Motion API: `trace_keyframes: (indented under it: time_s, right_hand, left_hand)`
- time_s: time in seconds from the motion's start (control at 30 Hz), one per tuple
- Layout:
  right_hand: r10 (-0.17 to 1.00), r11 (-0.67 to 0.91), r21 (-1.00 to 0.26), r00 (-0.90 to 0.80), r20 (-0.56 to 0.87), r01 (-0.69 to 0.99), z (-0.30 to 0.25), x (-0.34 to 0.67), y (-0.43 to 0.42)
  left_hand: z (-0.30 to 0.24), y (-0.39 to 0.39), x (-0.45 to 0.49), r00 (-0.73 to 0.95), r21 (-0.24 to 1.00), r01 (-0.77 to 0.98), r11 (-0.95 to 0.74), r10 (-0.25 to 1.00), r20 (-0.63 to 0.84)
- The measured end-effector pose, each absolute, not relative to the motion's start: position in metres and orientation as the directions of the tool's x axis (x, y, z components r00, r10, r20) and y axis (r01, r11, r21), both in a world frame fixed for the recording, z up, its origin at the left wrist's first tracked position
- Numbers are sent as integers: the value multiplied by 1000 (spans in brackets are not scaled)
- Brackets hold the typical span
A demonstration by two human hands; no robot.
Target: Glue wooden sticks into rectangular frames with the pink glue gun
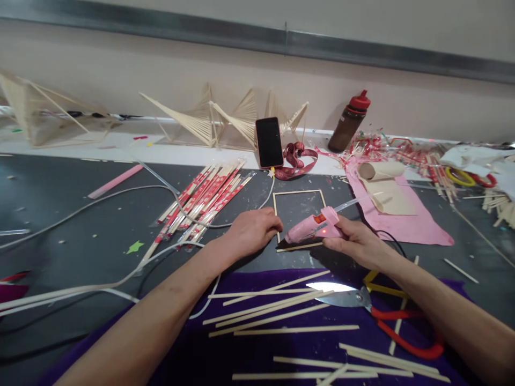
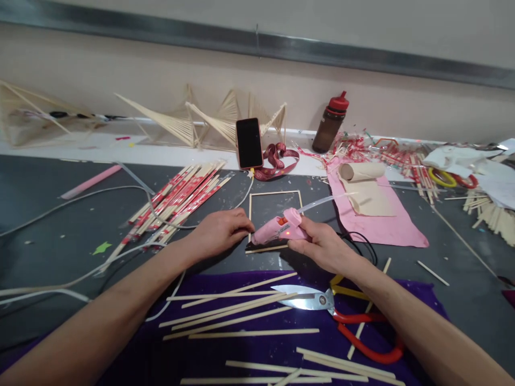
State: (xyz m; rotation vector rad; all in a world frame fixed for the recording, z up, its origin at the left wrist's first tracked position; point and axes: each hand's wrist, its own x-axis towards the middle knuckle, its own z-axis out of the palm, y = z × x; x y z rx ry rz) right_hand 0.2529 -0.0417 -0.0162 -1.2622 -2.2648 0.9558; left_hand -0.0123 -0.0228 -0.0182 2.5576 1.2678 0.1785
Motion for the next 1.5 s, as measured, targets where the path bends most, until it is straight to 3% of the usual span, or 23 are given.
trace_keyframes:
  time_s: [0.17, 0.5, 0.9, 1.3, 1.5]
  right_hand:
    - [857, 376, -681, -516, -3, 629, -18, 256, -45]
    - [878, 464, -520, -449, 164, 717, -29, 259, -51]
    - [861, 496, -492, -479, 172, 715, -30, 259, -53]
    - [800, 599, -390, -542, 258, 699, -26, 257, -59]
    - [687, 726, -344, -652, 320, 596, -25, 258, -63]
  left_hand:
    - [-20, -22, -13, 607, 318, 753, -576, 795, 1]
    - [-22, -21, -13, 618, 308, 744, -593, 786, 21]
    - [-23, -21, -14, 617, 312, 742, -593, 786, 26]
    - [-21, -20, -13, 632, 269, 745, -610, 775, 8]
    - [-21, -20, -12, 623, 265, 755, -600, 782, -3]
